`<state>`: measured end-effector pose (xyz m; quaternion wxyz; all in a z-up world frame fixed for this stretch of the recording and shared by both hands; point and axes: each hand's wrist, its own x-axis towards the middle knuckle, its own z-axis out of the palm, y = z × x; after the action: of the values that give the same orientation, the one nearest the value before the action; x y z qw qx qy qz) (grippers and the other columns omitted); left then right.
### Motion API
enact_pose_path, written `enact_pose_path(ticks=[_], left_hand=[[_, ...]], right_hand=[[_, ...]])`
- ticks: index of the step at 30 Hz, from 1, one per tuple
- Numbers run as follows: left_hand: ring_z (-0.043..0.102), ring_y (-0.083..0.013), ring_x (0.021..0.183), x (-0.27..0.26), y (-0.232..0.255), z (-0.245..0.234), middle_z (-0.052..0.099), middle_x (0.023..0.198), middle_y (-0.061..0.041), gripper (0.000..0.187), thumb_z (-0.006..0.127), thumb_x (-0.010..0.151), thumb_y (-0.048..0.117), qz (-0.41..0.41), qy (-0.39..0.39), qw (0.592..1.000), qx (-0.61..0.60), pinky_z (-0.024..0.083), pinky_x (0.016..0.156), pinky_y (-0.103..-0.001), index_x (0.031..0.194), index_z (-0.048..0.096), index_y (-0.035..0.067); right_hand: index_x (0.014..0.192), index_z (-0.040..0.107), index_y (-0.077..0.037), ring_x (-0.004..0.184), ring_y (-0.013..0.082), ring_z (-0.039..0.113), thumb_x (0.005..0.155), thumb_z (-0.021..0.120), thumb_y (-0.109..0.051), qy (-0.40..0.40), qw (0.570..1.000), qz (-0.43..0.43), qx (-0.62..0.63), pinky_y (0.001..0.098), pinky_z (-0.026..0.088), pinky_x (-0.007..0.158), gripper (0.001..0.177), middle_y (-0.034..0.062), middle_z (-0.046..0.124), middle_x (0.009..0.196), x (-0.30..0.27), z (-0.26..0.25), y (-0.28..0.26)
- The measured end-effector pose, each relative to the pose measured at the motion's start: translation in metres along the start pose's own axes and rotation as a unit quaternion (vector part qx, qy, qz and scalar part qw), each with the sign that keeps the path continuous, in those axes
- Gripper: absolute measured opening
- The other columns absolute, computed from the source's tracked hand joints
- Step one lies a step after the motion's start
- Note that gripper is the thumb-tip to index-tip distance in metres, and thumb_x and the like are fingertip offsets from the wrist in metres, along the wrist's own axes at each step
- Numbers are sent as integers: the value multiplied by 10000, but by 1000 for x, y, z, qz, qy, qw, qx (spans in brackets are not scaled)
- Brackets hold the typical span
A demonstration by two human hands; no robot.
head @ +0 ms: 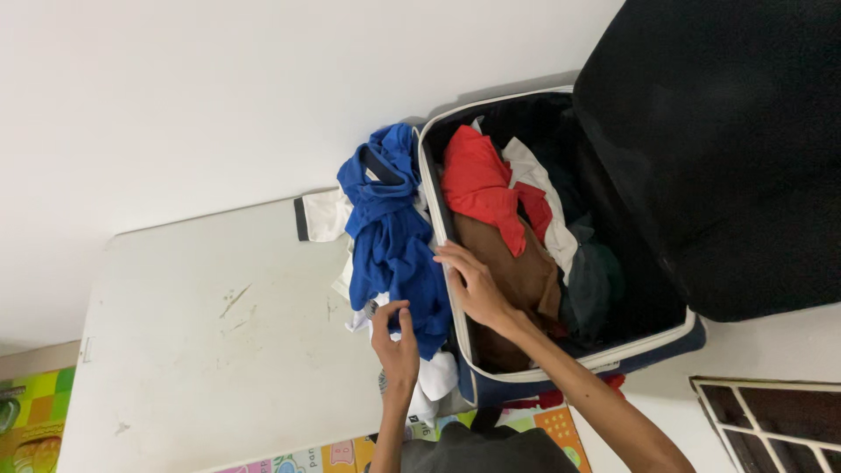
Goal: The person unpacks a variety of folded and crumpled clothes from a blue suitcase placed on a white table. They remove items one by one, including shirts, pants, and other garments, and place them onto the table surface next to the suitcase.
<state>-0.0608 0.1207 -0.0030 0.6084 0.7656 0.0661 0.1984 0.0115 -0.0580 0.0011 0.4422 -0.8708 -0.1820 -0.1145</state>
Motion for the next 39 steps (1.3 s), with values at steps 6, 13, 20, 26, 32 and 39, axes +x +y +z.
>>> enact_pose_path(ticks=[6,13,20,26,32,39], left_hand=[[667,-273,922,-4,44,49,692,939,-117,82,651,956,92,84,-8,996,2,496,876,-367,971,693,23],[579,-405,1140,26,51,135,634,1174,-202,313,672,853,86,248,-107,953,135,471,974,-444,1153,638,7],[574,-308,1024,15,11,172,608,1204,-189,365,608,846,216,313,-100,800,502,449,850,-380,1147,615,10],[565,-263,918,15,-5,178,592,953,-80,99,611,962,177,283,-148,819,477,430,805,-412,1021,612,98],[534,-328,939,13,-3,181,573,984,-108,127,649,957,173,297,-167,896,285,416,801,-458,983,592,62],[521,-351,1059,13,19,176,582,1123,-120,202,679,960,180,328,-191,908,178,430,889,-454,1112,600,73]], right_hand=[[1482,515,-89,1389,405,408,975,637,-255,15,988,81,-130,536,380,1092,548,190,399,1581,0,-80,73],[1413,696,-141,1248,329,705,1106,566,-363,-39,947,296,-117,409,555,1029,400,202,748,1292,-28,-82,221],[1475,483,-66,1266,390,549,809,684,-15,124,992,27,20,434,547,943,697,235,554,1359,-7,-99,121],[1174,731,-72,1101,350,693,945,718,-101,80,995,8,-53,400,549,933,231,167,700,1147,6,-87,132],[998,720,9,754,203,618,1090,679,-338,229,929,235,172,375,479,736,362,40,692,885,0,-115,233],[1154,599,-39,909,222,671,1101,629,-247,328,765,187,522,435,529,747,217,93,688,1114,-30,-216,180]])
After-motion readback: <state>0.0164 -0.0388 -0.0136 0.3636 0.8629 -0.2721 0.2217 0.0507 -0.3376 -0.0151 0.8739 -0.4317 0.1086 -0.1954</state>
